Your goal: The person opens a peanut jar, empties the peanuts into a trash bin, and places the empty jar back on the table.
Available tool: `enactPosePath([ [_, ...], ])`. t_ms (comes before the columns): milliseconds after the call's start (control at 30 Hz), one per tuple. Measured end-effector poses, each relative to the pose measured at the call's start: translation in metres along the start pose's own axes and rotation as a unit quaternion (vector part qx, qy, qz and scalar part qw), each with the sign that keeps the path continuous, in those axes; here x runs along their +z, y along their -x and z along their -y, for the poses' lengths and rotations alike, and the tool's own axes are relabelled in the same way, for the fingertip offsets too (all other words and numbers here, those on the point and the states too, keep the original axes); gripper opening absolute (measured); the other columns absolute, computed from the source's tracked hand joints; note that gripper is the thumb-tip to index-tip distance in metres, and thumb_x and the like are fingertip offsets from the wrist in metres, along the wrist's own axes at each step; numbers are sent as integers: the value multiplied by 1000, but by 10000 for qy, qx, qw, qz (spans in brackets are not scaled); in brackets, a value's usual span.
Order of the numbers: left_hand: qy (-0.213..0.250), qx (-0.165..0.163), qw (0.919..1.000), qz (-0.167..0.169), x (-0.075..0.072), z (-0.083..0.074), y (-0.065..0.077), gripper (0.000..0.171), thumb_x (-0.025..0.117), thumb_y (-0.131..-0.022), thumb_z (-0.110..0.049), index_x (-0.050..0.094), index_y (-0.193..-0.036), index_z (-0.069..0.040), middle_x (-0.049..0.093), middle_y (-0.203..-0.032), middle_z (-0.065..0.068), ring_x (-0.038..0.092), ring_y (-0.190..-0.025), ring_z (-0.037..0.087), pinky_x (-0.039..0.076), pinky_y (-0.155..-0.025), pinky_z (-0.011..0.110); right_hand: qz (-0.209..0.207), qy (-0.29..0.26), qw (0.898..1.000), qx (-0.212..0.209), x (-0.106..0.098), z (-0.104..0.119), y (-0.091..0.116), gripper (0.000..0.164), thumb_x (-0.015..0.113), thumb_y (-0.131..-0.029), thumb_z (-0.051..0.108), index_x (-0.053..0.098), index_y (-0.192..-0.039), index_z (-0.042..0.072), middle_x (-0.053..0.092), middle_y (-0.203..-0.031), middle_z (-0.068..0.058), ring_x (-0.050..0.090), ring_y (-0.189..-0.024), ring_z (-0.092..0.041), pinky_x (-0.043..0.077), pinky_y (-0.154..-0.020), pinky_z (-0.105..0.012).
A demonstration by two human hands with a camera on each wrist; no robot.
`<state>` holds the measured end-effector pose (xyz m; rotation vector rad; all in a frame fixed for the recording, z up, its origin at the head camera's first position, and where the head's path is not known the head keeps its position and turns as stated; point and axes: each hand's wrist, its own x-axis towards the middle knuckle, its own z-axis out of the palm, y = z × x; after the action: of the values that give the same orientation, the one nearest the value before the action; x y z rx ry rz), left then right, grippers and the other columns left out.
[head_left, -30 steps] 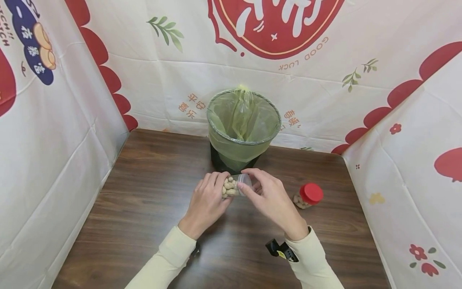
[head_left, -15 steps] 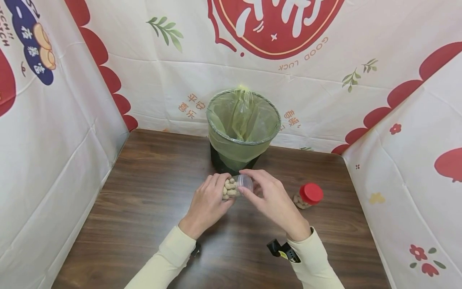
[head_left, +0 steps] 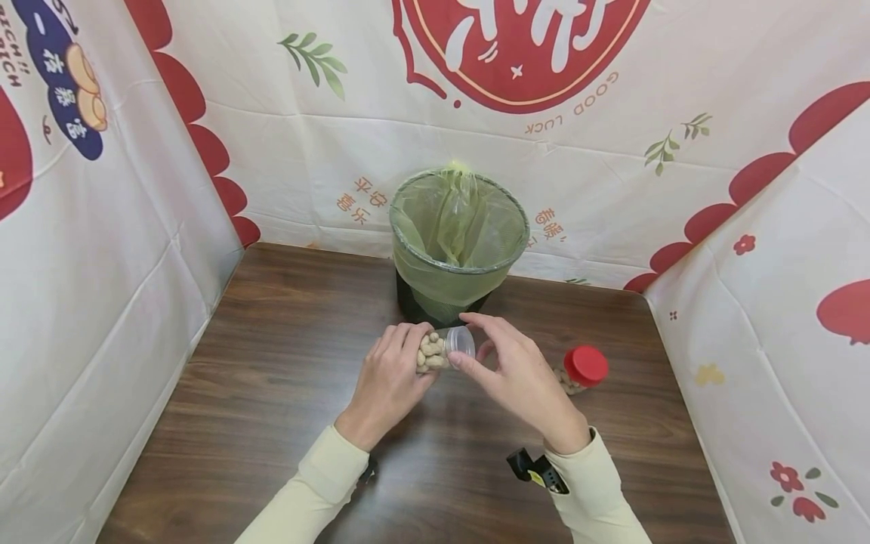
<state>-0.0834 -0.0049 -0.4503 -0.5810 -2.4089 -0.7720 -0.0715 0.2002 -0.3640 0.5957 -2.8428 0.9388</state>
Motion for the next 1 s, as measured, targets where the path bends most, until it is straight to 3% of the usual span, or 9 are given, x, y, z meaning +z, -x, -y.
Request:
enactPosePath([
  [200, -171, -45, 9998, 7, -2, -1, -1, 50, 92, -80, -16, 68, -123, -8, 73, -110, 9, 69, -95, 25, 59, -72, 39, -103, -279, 9995, -91, 0, 0, -1, 50, 86, -95, 27, 67, -140, 14, 73, -114, 1, 66, -81, -6, 60, -73, -30],
  [400, -171, 35, 9998, 21, -1, 1, 1, 50, 92, -80, -16, 68, -123, -8, 72, -108, 8, 68, -92, 25, 59, -71, 40, -45, -273, 9993, -261, 2, -1, -1, 53, 87, -93, 22, 67, -141, 11, 74, -125, -1, 72, -89, -9, 63, -79, -35],
  [700, 455, -370, 9970, 495, -4, 0, 1, 56, 96, -76, -16, 68, -124, -8, 72, -107, 6, 68, -92, 26, 61, -74, 42, 57, 148, 9960, -875, -1, 0, 0, 57, 88, -92, 15, 64, -144, 14, 69, -139, -2, 71, -115, -17, 61, -98, -42],
  [833, 501, -432, 9960, 600, -6, -1, 0, 56, 96, -77, -17, 68, -125, -9, 72, -109, 6, 68, -93, 26, 61, -75, 42, 109, 209, 9973, -699, -3, 1, 1, 68, 89, -91, 22, 58, -152, 16, 67, -143, -1, 71, -119, -19, 60, -100, -45],
  [1000, 369, -317, 9978, 459, -7, -1, -1, 50, 95, -78, -17, 70, -121, -12, 72, -107, 5, 67, -91, 25, 59, -75, 42, 263, 155, 9992, -265, -3, 2, 2, 79, 87, -93, 36, 49, -160, 16, 64, -148, -3, 72, -120, -22, 60, -100, -49],
])
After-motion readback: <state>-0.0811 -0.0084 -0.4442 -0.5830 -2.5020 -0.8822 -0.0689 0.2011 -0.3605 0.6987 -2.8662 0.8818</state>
